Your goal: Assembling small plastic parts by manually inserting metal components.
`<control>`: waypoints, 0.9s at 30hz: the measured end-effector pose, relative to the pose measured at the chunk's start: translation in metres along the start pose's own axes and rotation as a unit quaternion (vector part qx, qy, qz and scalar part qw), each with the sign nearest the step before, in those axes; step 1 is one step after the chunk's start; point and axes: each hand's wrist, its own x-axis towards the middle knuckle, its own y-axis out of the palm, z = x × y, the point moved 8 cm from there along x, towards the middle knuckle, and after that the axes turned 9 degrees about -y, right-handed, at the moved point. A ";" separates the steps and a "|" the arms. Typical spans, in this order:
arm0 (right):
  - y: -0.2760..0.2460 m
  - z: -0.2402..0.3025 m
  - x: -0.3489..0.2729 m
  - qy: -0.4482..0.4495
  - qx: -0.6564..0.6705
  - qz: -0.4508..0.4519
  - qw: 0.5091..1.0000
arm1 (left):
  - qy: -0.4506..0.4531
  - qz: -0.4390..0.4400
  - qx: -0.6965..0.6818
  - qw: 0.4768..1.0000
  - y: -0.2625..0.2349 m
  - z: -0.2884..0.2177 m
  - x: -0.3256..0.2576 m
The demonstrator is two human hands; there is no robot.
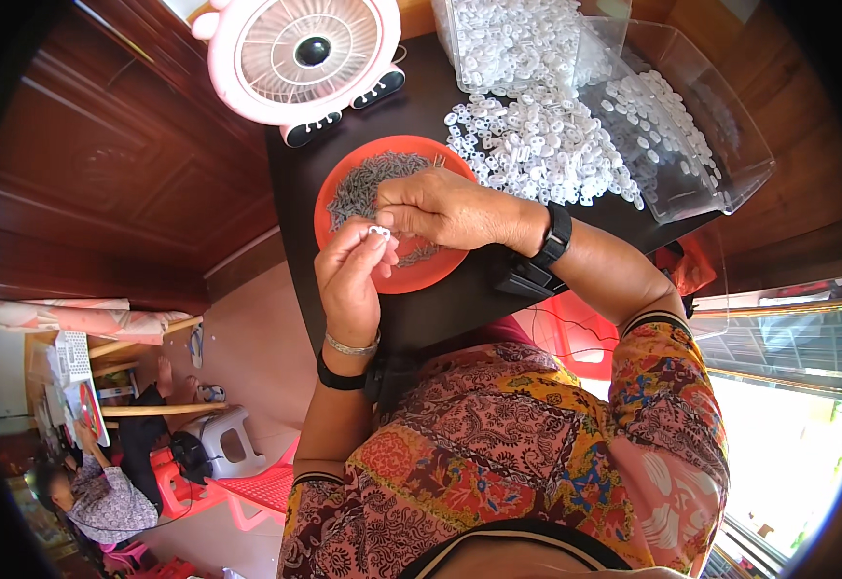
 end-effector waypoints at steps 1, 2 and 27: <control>0.001 0.000 0.000 -0.008 0.009 0.003 1.000 | -0.007 0.002 -0.023 1.000 -0.002 0.002 0.001; 0.001 0.001 0.000 -0.008 0.010 0.004 1.000 | -0.007 0.001 -0.023 1.000 -0.003 0.002 0.002; 0.002 -0.005 -0.002 0.037 0.038 0.014 0.998 | -0.007 -0.015 -0.025 1.000 -0.002 0.003 0.002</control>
